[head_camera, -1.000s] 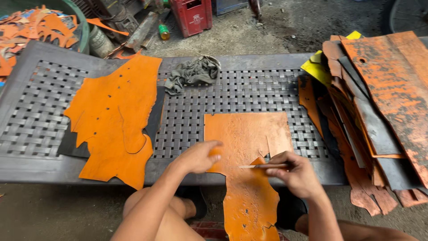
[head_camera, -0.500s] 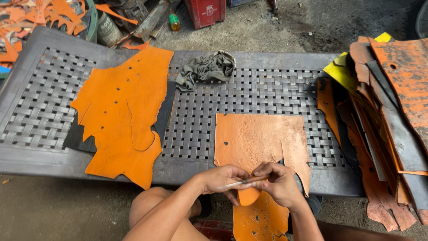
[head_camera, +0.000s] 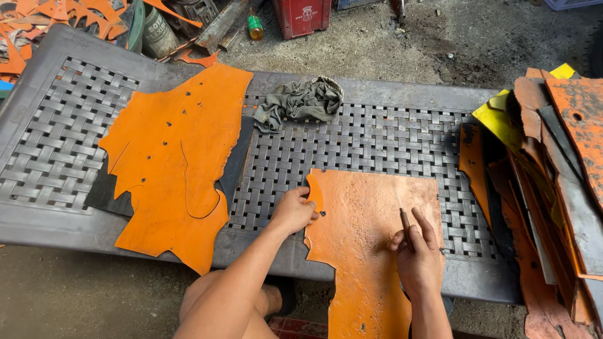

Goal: The person uses a knife to cut shapes out of an orange leather sheet placed on a woven plastic bench. The person holds the leather with one hand and carefully cuts along marked lines with the other, removing small pieces as the cut progresses.

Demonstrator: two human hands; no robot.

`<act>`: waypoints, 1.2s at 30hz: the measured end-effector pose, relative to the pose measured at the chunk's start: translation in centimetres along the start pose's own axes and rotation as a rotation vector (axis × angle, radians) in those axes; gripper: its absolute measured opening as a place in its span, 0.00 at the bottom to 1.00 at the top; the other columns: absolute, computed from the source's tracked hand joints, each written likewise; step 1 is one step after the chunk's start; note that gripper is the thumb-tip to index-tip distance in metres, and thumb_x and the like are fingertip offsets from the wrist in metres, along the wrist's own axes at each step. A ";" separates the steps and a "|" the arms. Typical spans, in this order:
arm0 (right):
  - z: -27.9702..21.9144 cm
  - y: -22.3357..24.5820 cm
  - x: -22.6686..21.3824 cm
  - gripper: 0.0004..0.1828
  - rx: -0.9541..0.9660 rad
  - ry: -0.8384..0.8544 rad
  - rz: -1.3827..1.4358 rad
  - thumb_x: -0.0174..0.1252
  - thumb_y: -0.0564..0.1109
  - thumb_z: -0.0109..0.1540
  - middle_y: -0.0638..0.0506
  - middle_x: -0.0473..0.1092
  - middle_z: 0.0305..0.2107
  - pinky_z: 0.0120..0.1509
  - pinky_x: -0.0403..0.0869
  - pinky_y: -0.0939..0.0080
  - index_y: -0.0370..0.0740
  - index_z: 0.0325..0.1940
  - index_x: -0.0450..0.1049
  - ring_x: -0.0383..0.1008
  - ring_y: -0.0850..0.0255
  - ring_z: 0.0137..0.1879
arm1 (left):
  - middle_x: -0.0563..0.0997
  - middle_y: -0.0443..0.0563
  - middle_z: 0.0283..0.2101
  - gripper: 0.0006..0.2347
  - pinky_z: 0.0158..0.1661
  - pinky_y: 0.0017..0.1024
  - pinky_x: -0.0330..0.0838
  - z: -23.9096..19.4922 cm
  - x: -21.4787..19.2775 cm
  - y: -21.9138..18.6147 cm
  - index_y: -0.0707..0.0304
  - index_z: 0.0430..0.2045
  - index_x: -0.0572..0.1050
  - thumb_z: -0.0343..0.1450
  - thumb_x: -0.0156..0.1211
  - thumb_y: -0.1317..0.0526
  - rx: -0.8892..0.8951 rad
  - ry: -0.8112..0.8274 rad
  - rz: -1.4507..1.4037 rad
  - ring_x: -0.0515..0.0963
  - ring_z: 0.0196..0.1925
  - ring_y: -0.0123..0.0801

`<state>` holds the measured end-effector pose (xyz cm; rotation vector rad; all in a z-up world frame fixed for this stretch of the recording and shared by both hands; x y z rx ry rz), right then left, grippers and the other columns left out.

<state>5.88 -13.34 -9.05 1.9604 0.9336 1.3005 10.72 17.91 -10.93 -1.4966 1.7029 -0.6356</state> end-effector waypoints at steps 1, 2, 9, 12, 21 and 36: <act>-0.1 0.0 0.7 0.23 0.008 0.058 0.111 0.50 0.42 0.69 0.43 0.72 0.35 0.48 0.72 0.58 0.36 0.69 0.67 0.72 0.58 0.41 | 0.84 0.57 0.45 0.19 0.34 0.33 0.81 -0.1 0.7 -0.4 0.63 0.57 0.69 0.70 0.55 0.67 0.015 0.069 0.002 0.87 0.38 0.38; -0.3 -0.4 1.2 0.23 0.043 0.085 0.140 0.49 0.42 0.68 0.42 0.73 0.36 0.51 0.73 0.57 0.36 0.68 0.67 0.73 0.55 0.43 | 0.84 0.56 0.46 0.17 0.35 0.34 0.81 -0.3 1.2 -0.9 0.63 0.56 0.71 0.71 0.54 0.65 0.031 0.139 0.008 0.87 0.38 0.39; -1.3 1.2 3.8 0.25 -0.179 0.271 0.046 0.56 0.34 0.61 0.44 0.74 0.50 0.67 0.72 0.46 0.41 0.63 0.63 0.75 0.48 0.58 | 0.78 0.63 0.49 0.21 0.44 0.51 0.77 -4.1 -1.2 -6.4 0.58 0.55 0.75 0.70 0.62 0.48 0.304 -0.180 0.849 0.83 0.44 0.56; -0.6 2.9 4.4 0.15 -0.404 0.192 -0.260 0.55 0.37 0.69 0.44 0.78 0.39 0.66 0.75 0.42 0.41 0.57 0.59 0.80 0.46 0.52 | 0.74 0.65 0.48 0.28 0.41 0.47 0.79 -5.3 -0.3 -7.9 0.59 0.60 0.71 0.69 0.63 0.44 0.335 -0.185 0.860 0.83 0.41 0.54; 3.5 1.4 14.0 0.17 -0.481 0.365 -1.105 0.57 0.49 0.66 0.45 0.76 0.56 0.64 0.62 0.42 0.38 0.55 0.77 0.65 0.45 0.59 | 0.73 0.58 0.46 0.26 0.43 0.41 0.78 -4.4 -1.4 -7.3 0.40 0.64 0.69 0.69 0.62 0.44 0.303 -0.110 0.880 0.83 0.38 0.47; 3.6 -1.7 19.1 0.22 -0.623 0.606 -1.559 0.66 0.61 0.56 0.56 0.73 0.59 0.80 0.48 0.45 0.45 0.45 0.82 0.59 0.55 0.75 | 0.80 0.55 0.46 0.24 0.54 0.41 0.71 -2.1 -3.7 -6.6 0.37 0.68 0.64 0.74 0.54 0.51 0.273 -0.032 0.530 0.81 0.50 0.43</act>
Point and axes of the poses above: each hand's wrist, its own z-axis towards the middle knuckle, its own x-axis out of the palm, y = z × x, the point moved 10 cm from there along z, towards the middle knuckle
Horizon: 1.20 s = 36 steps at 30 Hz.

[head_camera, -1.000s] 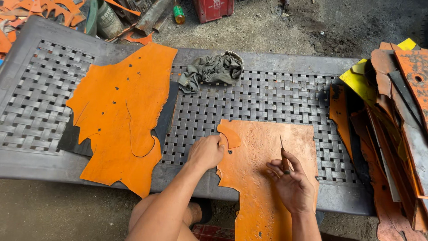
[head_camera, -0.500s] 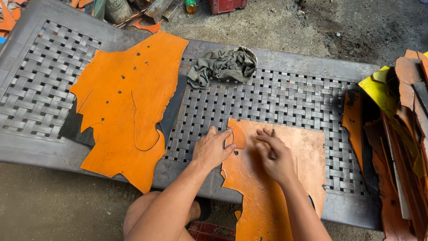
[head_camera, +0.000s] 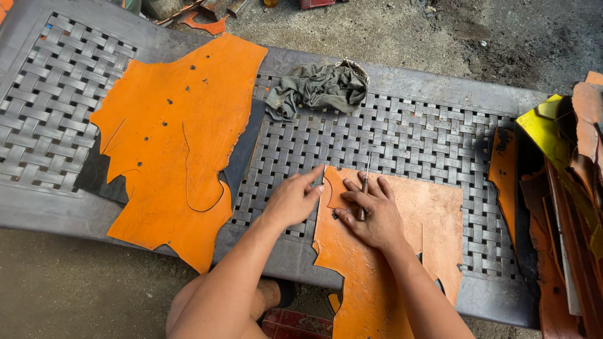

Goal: The person uses a knife to cut shapes out of an orange leather sheet placed on a woven plastic bench. The person holds the leather with one hand and carefully cuts along marked lines with the other, removing small pieces as the cut progresses.

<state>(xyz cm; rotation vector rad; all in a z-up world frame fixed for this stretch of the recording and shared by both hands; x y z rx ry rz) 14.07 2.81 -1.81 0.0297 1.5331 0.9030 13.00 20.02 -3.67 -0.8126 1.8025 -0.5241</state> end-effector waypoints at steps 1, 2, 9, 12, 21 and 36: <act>0.0 0.0 0.0 0.22 0.004 0.001 -0.006 0.66 0.61 0.56 0.56 0.73 0.59 0.80 0.48 0.45 0.45 0.45 0.82 0.59 0.55 0.75 | 0.81 0.55 0.46 0.23 0.54 0.40 0.72 0.1 -0.2 0.3 0.38 0.67 0.65 0.74 0.54 0.52 -0.007 0.005 -0.034 0.81 0.50 0.43; 0.0 0.0 -0.1 0.22 0.000 -0.005 -0.001 0.67 0.61 0.56 0.56 0.73 0.59 0.80 0.48 0.45 0.44 0.45 0.81 0.59 0.55 0.75 | 0.82 0.55 0.46 0.23 0.54 0.39 0.73 0.1 -0.3 0.5 0.38 0.67 0.66 0.73 0.54 0.54 -0.012 0.011 -0.066 0.82 0.49 0.43; 0.1 -0.1 -0.1 0.22 0.011 -0.015 -0.001 0.67 0.60 0.56 0.57 0.74 0.58 0.80 0.49 0.46 0.44 0.46 0.81 0.60 0.56 0.75 | 0.77 0.52 0.46 0.19 0.54 0.39 0.72 -0.5 0.9 -0.6 0.38 0.63 0.69 0.75 0.52 0.56 0.020 0.070 0.153 0.78 0.51 0.41; 0.0 -0.2 0.1 0.22 0.036 -0.004 -0.003 0.67 0.61 0.56 0.58 0.75 0.57 0.81 0.49 0.47 0.45 0.46 0.81 0.61 0.57 0.74 | 0.76 0.52 0.45 0.19 0.53 0.40 0.72 -0.6 0.7 -1.0 0.39 0.63 0.71 0.75 0.52 0.58 0.057 0.035 0.181 0.78 0.51 0.43; -0.3 -0.3 -0.1 0.20 -0.035 -0.029 0.049 0.63 0.55 0.56 0.56 0.74 0.59 0.81 0.48 0.44 0.45 0.49 0.81 0.60 0.53 0.76 | 0.76 0.52 0.45 0.19 0.52 0.41 0.73 -0.7 0.5 -1.2 0.38 0.61 0.72 0.74 0.56 0.52 0.061 0.020 0.188 0.79 0.50 0.43; -0.3 -0.3 -0.2 0.17 -0.020 -0.029 0.083 0.64 0.53 0.55 0.56 0.75 0.57 0.81 0.48 0.44 0.47 0.44 0.82 0.61 0.53 0.75 | 0.73 0.54 0.47 0.24 0.50 0.42 0.75 -0.8 1.2 -1.5 0.36 0.63 0.68 0.70 0.62 0.49 0.076 0.074 0.292 0.80 0.46 0.46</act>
Point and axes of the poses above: each hand's wrist, its own z-axis towards the middle knuckle, its own x-axis out of the palm, y = z × x, the point moved 10 cm from there along z, towards the middle knuckle
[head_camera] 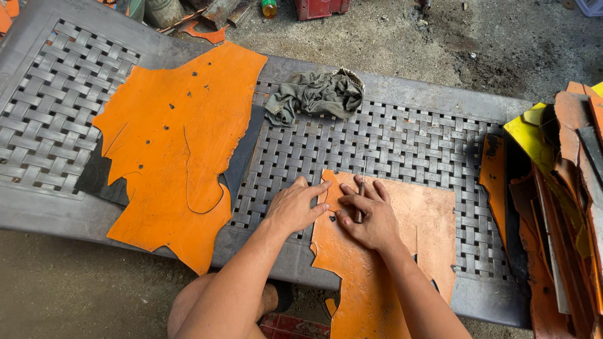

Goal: The person uses a knife to cut shapes out of an orange leather sheet placed on a woven plastic bench. The person holds the leather with one hand and carefully cuts along marked lines with the other, removing small pieces as the cut progresses.

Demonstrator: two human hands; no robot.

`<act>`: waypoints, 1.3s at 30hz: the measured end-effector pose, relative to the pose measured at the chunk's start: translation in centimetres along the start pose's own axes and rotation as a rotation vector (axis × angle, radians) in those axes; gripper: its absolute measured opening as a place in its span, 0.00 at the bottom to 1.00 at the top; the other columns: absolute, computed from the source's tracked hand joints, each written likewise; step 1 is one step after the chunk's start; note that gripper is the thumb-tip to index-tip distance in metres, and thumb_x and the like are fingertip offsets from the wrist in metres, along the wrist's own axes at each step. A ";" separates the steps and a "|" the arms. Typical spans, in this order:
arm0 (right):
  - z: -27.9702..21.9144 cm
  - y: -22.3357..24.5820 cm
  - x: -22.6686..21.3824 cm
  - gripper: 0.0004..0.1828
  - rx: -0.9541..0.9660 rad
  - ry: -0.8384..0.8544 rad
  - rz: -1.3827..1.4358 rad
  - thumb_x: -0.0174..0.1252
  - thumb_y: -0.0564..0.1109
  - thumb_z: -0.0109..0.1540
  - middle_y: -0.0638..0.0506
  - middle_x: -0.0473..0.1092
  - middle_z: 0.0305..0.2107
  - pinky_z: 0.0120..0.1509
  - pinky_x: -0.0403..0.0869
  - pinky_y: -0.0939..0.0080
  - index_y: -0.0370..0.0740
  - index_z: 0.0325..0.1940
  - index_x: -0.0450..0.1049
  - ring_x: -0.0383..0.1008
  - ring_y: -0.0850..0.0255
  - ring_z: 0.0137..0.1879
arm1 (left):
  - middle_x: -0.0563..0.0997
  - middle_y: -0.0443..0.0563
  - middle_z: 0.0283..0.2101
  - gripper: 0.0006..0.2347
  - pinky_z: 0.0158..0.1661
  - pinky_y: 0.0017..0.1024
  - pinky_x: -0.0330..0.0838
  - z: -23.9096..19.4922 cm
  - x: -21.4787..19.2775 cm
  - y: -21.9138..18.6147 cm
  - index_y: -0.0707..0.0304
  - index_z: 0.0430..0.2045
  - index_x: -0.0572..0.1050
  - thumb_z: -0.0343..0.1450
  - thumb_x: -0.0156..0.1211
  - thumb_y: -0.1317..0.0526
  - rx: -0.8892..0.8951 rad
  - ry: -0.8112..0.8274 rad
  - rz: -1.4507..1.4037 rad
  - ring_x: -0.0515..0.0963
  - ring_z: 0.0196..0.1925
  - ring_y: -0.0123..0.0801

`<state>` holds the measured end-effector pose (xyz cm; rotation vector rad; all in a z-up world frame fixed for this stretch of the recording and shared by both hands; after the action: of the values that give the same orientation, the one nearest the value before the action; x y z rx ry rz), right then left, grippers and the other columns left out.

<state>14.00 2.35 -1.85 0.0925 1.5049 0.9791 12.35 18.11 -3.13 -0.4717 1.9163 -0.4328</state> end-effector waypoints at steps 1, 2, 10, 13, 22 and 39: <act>0.0 0.0 0.0 0.17 0.000 0.000 0.003 0.64 0.53 0.55 0.56 0.75 0.57 0.81 0.48 0.45 0.47 0.44 0.83 0.60 0.54 0.75 | 0.73 0.54 0.46 0.24 0.49 0.42 0.75 0.0 0.1 0.0 0.36 0.64 0.68 0.70 0.61 0.49 -0.006 0.008 -0.001 0.80 0.45 0.45; 0.0 0.0 -0.1 0.17 0.002 -0.002 0.004 0.65 0.54 0.54 0.56 0.76 0.57 0.81 0.48 0.45 0.46 0.44 0.83 0.60 0.54 0.75 | 0.73 0.53 0.46 0.24 0.49 0.41 0.75 0.0 0.2 0.0 0.36 0.64 0.68 0.71 0.61 0.48 -0.013 0.017 -0.002 0.81 0.45 0.44; 0.1 0.1 0.0 0.18 0.003 -0.001 -0.013 0.67 0.57 0.54 0.57 0.76 0.56 0.81 0.48 0.46 0.45 0.41 0.84 0.60 0.56 0.75 | 0.73 0.52 0.45 0.24 0.49 0.40 0.77 -0.3 0.1 -0.3 0.33 0.64 0.68 0.71 0.60 0.47 -0.019 0.034 0.012 0.82 0.43 0.41; 0.2 0.1 0.0 0.18 0.012 0.003 -0.022 0.67 0.57 0.54 0.57 0.76 0.56 0.81 0.48 0.47 0.45 0.41 0.84 0.60 0.56 0.75 | 0.73 0.52 0.45 0.24 0.49 0.40 0.77 -0.3 0.0 -0.4 0.33 0.65 0.67 0.71 0.59 0.48 -0.036 0.053 0.010 0.81 0.43 0.41; 0.1 0.2 0.1 0.17 0.010 0.006 -0.060 0.68 0.57 0.55 0.59 0.75 0.57 0.81 0.49 0.47 0.46 0.41 0.83 0.60 0.57 0.74 | 0.76 0.51 0.48 0.19 0.54 0.39 0.73 0.2 -0.5 0.1 0.33 0.61 0.72 0.77 0.42 0.60 -0.061 0.013 -0.086 0.79 0.51 0.42; 0.3 -1.0 0.6 0.20 0.053 0.073 0.017 0.64 0.55 0.59 0.64 0.72 0.61 0.82 0.43 0.48 0.51 0.55 0.79 0.55 0.60 0.78 | 0.76 0.49 0.49 0.19 0.55 0.37 0.73 0.6 -0.2 0.5 0.32 0.60 0.72 0.77 0.44 0.60 -0.092 0.044 -0.080 0.79 0.52 0.39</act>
<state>14.62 2.23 -2.86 0.1082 1.5998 0.9656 12.88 18.59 -3.43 -0.6050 1.9710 -0.4116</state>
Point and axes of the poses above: each hand's wrist, its own z-axis towards the middle knuckle, its own x-axis out of the palm, y = z × x, the point moved 10 cm from there along z, towards the middle knuckle
